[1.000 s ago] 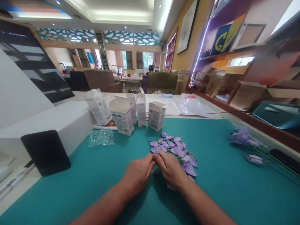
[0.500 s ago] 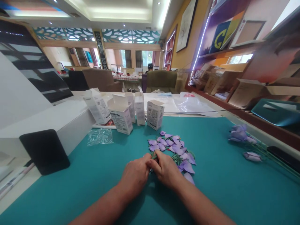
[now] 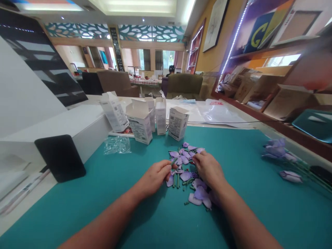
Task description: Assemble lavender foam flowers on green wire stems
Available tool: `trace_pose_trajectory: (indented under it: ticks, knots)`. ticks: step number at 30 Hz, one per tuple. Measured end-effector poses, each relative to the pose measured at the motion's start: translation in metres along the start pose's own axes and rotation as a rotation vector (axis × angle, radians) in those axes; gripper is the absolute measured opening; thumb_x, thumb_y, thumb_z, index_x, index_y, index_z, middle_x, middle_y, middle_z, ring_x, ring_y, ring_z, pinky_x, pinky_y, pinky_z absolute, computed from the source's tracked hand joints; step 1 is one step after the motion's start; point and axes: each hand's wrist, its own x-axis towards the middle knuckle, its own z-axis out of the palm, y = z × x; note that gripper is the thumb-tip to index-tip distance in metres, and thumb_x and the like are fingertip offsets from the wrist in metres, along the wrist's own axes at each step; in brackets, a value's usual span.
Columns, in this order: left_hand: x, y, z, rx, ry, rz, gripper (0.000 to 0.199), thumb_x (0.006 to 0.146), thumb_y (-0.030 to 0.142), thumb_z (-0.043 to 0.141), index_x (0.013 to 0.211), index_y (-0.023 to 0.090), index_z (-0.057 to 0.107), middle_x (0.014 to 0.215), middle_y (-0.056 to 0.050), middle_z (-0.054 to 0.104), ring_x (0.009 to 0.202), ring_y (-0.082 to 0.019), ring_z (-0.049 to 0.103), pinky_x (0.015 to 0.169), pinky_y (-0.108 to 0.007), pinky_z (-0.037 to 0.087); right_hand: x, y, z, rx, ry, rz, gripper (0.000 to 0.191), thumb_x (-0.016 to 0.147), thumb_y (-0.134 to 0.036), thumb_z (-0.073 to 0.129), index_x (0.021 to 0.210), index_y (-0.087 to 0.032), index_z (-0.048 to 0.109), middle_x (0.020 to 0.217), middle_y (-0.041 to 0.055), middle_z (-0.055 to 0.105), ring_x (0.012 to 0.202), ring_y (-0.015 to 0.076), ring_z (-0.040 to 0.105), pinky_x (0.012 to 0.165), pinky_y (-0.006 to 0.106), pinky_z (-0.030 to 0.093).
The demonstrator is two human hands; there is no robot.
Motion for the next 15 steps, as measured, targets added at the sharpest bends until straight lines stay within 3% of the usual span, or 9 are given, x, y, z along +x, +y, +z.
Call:
trace_pose_trajectory:
  ticks: [7, 15]
  knots:
    - [0.003, -0.008, 0.002, -0.404, -0.063, -0.128, 0.042, 0.085, 0.026, 0.043, 0.124, 0.011, 0.044, 0.061, 0.003, 0.057, 0.045, -0.008, 0.048, 0.047, -0.019, 0.035, 0.003, -0.004, 0.006, -0.175, -0.068, -0.055, 0.023, 0.089, -0.022, 0.050, 0.088, -0.019, 0.072, 0.090, 0.0110, 0.064, 0.089, 0.0243, 0.053, 0.072, 0.032, 0.034]
    - [0.004, -0.008, 0.005, -0.472, -0.076, -0.117, 0.028, 0.078, 0.021, 0.049, 0.104, 0.012, 0.057, 0.076, -0.002, 0.060, 0.055, -0.007, 0.052, 0.049, -0.019, 0.039, 0.006, -0.005, 0.012, -0.190, -0.083, -0.061, 0.023, 0.085, -0.014, 0.050, 0.080, -0.015, 0.072, 0.086, 0.0140, 0.065, 0.091, 0.0261, 0.055, 0.071, 0.032, 0.036]
